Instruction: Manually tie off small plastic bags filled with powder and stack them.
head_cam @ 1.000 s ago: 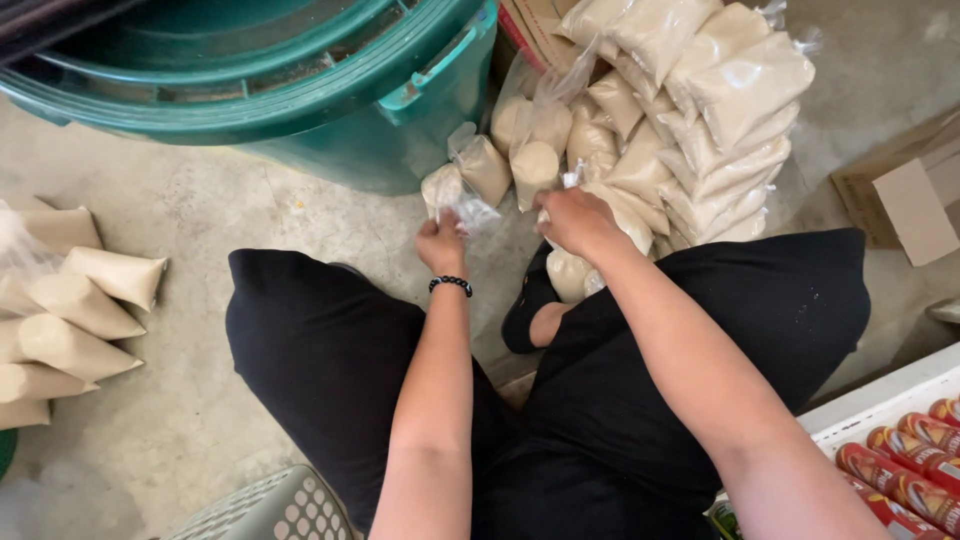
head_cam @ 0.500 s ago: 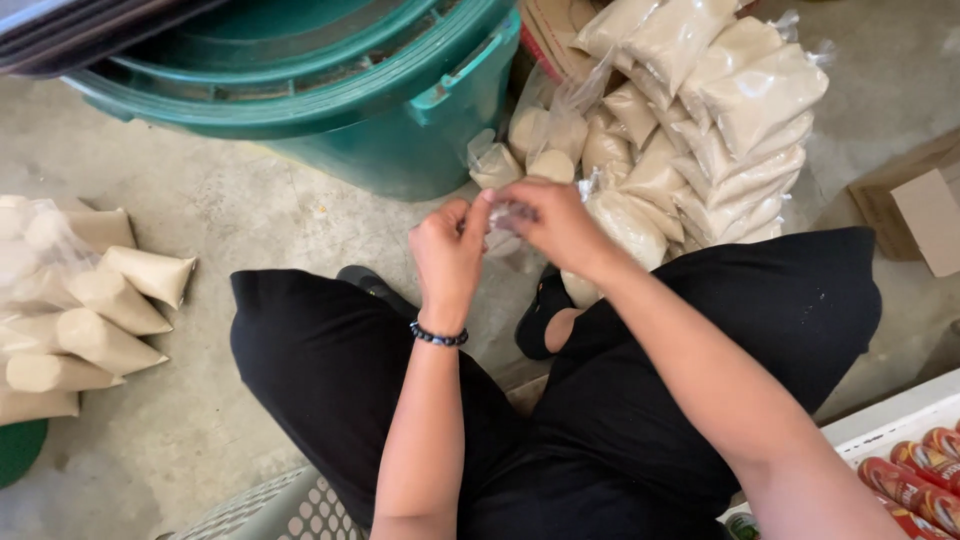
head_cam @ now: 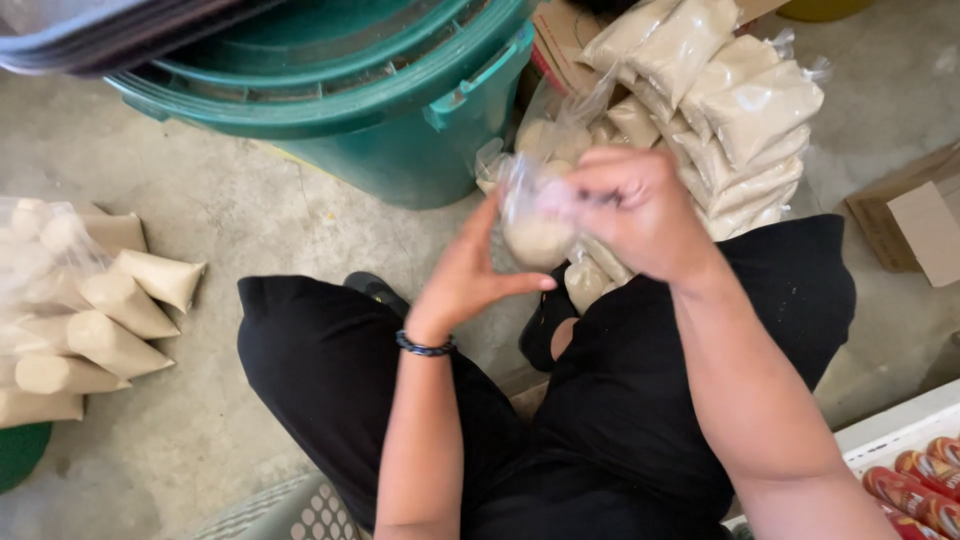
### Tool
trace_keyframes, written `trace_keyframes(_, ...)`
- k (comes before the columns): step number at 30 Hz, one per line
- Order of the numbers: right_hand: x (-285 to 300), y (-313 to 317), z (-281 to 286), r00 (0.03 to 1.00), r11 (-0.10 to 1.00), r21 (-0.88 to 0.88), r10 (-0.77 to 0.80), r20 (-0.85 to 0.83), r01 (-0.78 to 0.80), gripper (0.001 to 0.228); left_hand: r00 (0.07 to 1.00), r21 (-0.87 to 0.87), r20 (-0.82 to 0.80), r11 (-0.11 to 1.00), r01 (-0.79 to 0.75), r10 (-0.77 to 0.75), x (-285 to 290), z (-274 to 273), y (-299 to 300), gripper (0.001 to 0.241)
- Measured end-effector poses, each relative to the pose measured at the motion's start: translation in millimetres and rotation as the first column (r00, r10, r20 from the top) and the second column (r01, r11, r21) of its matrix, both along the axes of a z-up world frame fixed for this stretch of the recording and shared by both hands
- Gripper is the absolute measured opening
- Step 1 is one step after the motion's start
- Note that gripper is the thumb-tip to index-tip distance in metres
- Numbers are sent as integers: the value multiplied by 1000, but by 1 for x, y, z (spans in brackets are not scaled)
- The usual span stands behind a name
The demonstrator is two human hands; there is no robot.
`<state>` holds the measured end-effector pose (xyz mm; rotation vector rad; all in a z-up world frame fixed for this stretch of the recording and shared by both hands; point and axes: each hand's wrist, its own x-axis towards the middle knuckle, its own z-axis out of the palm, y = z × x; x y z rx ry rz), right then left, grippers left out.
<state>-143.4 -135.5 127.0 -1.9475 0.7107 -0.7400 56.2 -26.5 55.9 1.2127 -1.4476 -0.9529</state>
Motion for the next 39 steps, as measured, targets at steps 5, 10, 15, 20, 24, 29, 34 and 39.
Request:
trace_keyframes(5, 8, 7, 15, 983, 987, 80, 131, 129, -142, 9, 995, 89, -42, 993, -83, 87, -29, -13, -3, 82)
trace_keyframes(10, 29, 18, 11, 991, 995, 7, 99, 85, -100, 13, 975, 51, -109, 980, -191, 196, -50, -29, -5, 58)
trace_keyframes(15, 47, 49, 2, 989, 912, -398, 137, 62, -101, 20, 920, -239, 61, 900, -364, 388, -60, -45, -8, 46)
trace_keyframes(20, 51, 81, 10, 976, 687, -712, 216, 9, -145, 27, 853, -191, 30, 841, -507, 521, -67, -19, -5, 41)
trace_keyframes(24, 47, 83, 17, 973, 646, -743, 228, -33, -176, 26, 805, -226, 200, 826, -516, 558, -58, -13, -1, 40)
trace_keyframes(29, 25, 56, 26, 984, 783, -613, 172, 57, -101, 24, 823, -232, 235, 852, -470, 518, -49, -24, -4, 36)
trace_keyframes(34, 6, 33, 33, 913, 998, -60, 52, 404, -31, 32, 874, -60, -8, 872, -486, 486, -44, -16, -2, 28)
trace_keyframes(39, 33, 34, 16, 959, 904, -387, 77, -274, -183, 76, 849, -316, 315, 890, -327, 424, -40, -58, -1, 29)
